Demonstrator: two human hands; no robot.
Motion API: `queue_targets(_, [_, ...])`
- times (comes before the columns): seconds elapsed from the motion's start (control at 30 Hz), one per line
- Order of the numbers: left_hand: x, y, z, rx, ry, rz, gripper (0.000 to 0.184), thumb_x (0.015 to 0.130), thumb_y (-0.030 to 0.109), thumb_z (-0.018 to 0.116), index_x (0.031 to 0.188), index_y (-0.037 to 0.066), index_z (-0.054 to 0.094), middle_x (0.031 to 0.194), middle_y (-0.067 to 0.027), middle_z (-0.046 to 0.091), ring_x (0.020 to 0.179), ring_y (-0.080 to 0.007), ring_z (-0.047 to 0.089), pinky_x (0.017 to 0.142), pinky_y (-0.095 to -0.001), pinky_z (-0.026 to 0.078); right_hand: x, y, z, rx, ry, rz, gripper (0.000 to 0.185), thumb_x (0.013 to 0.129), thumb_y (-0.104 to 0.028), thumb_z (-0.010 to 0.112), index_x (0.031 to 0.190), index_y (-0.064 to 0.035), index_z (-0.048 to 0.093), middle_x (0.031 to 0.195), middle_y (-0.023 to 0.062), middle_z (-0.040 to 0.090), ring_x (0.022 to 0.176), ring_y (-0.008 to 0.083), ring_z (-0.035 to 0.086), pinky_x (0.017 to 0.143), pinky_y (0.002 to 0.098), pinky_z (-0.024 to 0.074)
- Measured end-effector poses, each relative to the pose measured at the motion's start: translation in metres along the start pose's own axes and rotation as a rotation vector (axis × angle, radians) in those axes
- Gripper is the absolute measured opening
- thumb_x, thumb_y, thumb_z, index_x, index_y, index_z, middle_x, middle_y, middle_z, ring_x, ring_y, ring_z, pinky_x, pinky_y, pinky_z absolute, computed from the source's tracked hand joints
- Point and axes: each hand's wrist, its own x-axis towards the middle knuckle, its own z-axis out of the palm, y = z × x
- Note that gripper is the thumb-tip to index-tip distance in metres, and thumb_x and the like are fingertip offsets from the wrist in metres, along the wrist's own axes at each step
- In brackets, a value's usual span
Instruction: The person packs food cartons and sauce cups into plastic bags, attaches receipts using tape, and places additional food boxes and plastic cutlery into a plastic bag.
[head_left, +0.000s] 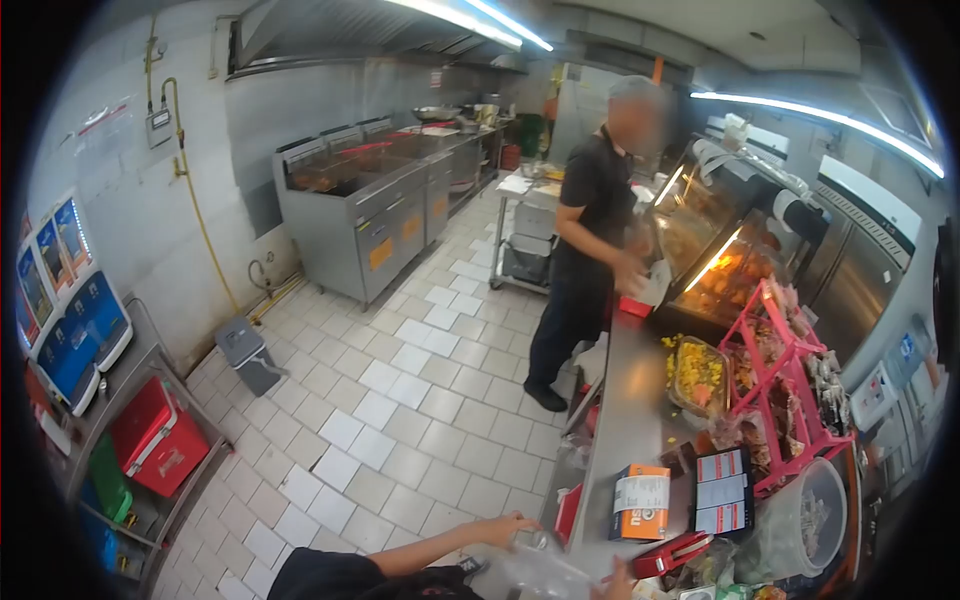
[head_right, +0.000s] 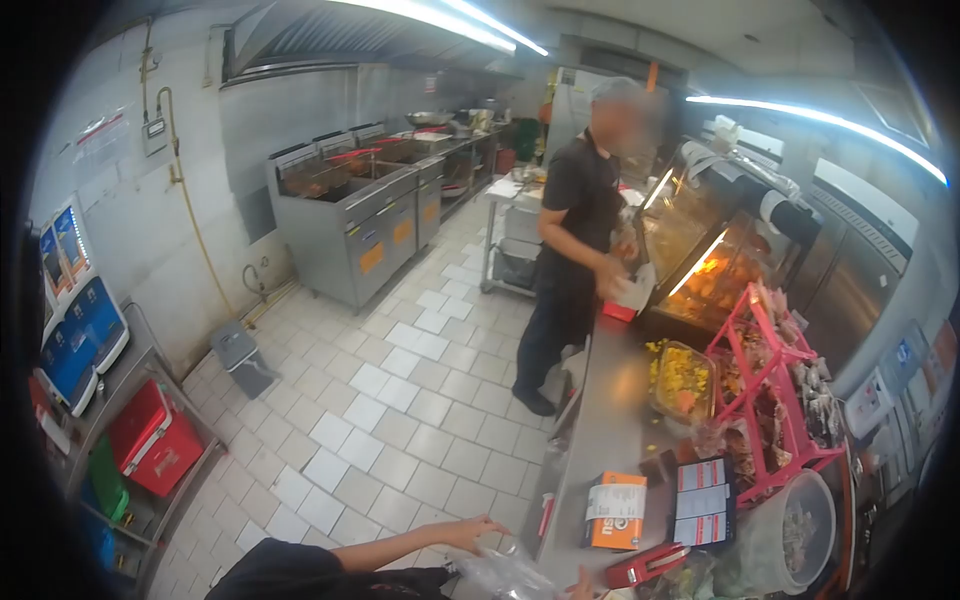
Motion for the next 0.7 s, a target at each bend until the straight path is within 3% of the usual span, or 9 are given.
queue_targets(0.07, [0.001, 0.011, 0.001, 0.176, 0.089, 0.255, 0.041, 0.078, 0.011, 0.055, 0.117, 0.008, 0.046, 0.098, -0.0174, 0.056, 0.092, -0.0321, 0.055, 0.083, -0.0349, 0.042, -0.006, -0.007, 0.001, 0.033, -0.191, 0.038, 0.07, 0.07, -0.015, 0.069, 0.131, -0.0113, 0.035, 0.09, 0.0172, 0.059, 0.087, 0.0357, 0.053, 0.08, 0.0434, 0.0402])
queue_targets(0.17, [0.0, 0.005, 0.026, -0.112, 0.06, 0.205, 0.043, 0.078, 0.007, 0.052, 0.12, 0.008, 0.043, 0.101, -0.0169, 0.055, 0.092, -0.0329, 0.054, 0.084, -0.0369, 0.042, -0.003, -0.007, 0.013, 0.109, -0.277, 0.017, 0.067, 0.072, -0.022, 0.069, 0.129, -0.0061, 0.037, 0.093, 0.0171, 0.059, 0.088, 0.0355, 0.053, 0.082, 0.0441, 0.0392])
queue_targets(0.23, [-0.007, 0.049, 0.009, -0.155, -0.121, 0.161, 0.038, 0.08, 0.003, 0.047, 0.117, 0.006, 0.043, 0.1, -0.0174, 0.055, 0.093, -0.0331, 0.055, 0.084, -0.039, 0.042, -0.007, -0.005, 0.019, 0.164, -0.247, 0.121, 0.066, 0.073, -0.024, 0.068, 0.128, -0.0038, 0.039, 0.094, 0.0165, 0.059, 0.089, 0.0349, 0.053, 0.082, 0.044, 0.0389])
queue_targets(0.33, [-0.004, 0.031, 0.045, -0.242, -0.092, 0.239, 0.031, 0.079, 0.004, 0.049, 0.11, 0.003, 0.045, 0.097, -0.0159, 0.056, 0.09, -0.0303, 0.057, 0.078, -0.0372, 0.045, -0.021, 0.008, 0.034, -0.072, -0.138, 0.008, 0.059, 0.075, -0.027, 0.066, 0.121, 0.0013, 0.043, 0.095, 0.0175, 0.06, 0.086, 0.0346, 0.054, 0.08, 0.0447, 0.0401])
queue_targets(0.4, [-0.002, 0.026, 0.068, -0.412, -0.162, -0.07, 0.045, 0.088, 0.031, 0.051, 0.12, 0.001, 0.043, 0.102, -0.0207, 0.059, 0.095, -0.0325, 0.056, 0.083, -0.0386, 0.044, -0.021, 0.028, 0.052, -0.074, 0.062, -0.193, 0.05, 0.075, -0.028, 0.066, 0.113, -0.0011, 0.047, 0.088, 0.0167, 0.059, 0.081, 0.033, 0.055, 0.075, 0.0452, 0.0414])
queue_targets(0.43, [-0.002, 0.041, 0.062, -0.426, -0.127, -0.071, 0.045, 0.088, 0.031, 0.051, 0.12, 0.001, 0.043, 0.102, -0.0207, 0.059, 0.095, -0.0325, 0.056, 0.083, -0.0386, 0.044, -0.016, 0.021, 0.04, -0.082, 0.047, -0.226, 0.05, 0.075, -0.028, 0.066, 0.113, -0.0011, 0.047, 0.088, 0.0167, 0.059, 0.081, 0.033, 0.055, 0.075, 0.0452, 0.0414])
queue_targets(0.5, [-0.005, 0.069, 0.048, -0.131, -0.082, 0.043, 0.045, 0.089, 0.031, 0.048, 0.124, 0.004, 0.039, 0.102, -0.0203, 0.058, 0.093, -0.0313, 0.057, 0.081, -0.039, 0.044, -0.007, 0.005, 0.013, 0.181, -0.092, 0.155, 0.042, 0.074, -0.027, 0.066, 0.105, -0.0036, 0.049, 0.081, 0.0144, 0.058, 0.072, 0.0315, 0.055, 0.068, 0.0446, 0.0424])
queue_targets(0.63, [-0.02, 0.147, -0.028, -0.049, -0.307, 0.096, 0.038, 0.092, 0.028, 0.043, 0.124, 0.008, 0.04, 0.104, -0.0219, 0.056, 0.093, -0.0296, 0.058, 0.081, -0.039, 0.044, -0.005, 0.011, -0.012, 0.34, -0.03, -0.089, 0.043, 0.072, -0.029, 0.069, 0.103, -0.0065, 0.049, 0.075, 0.0121, 0.057, 0.067, 0.0295, 0.055, 0.062, 0.0406, 0.0427])
queue_targets(0.7, [-0.02, 0.156, -0.038, 0.123, -0.374, 0.104, 0.032, 0.084, 0.012, 0.047, 0.116, 0.009, 0.044, 0.096, -0.0098, 0.06, 0.084, -0.0294, 0.059, 0.071, -0.0363, 0.047, -0.002, -0.02, -0.058, 0.148, -0.37, -0.029, 0.045, 0.069, -0.028, 0.072, 0.102, -0.0064, 0.049, 0.072, 0.0108, 0.056, 0.064, 0.0261, 0.054, 0.057, 0.0358, 0.0422])
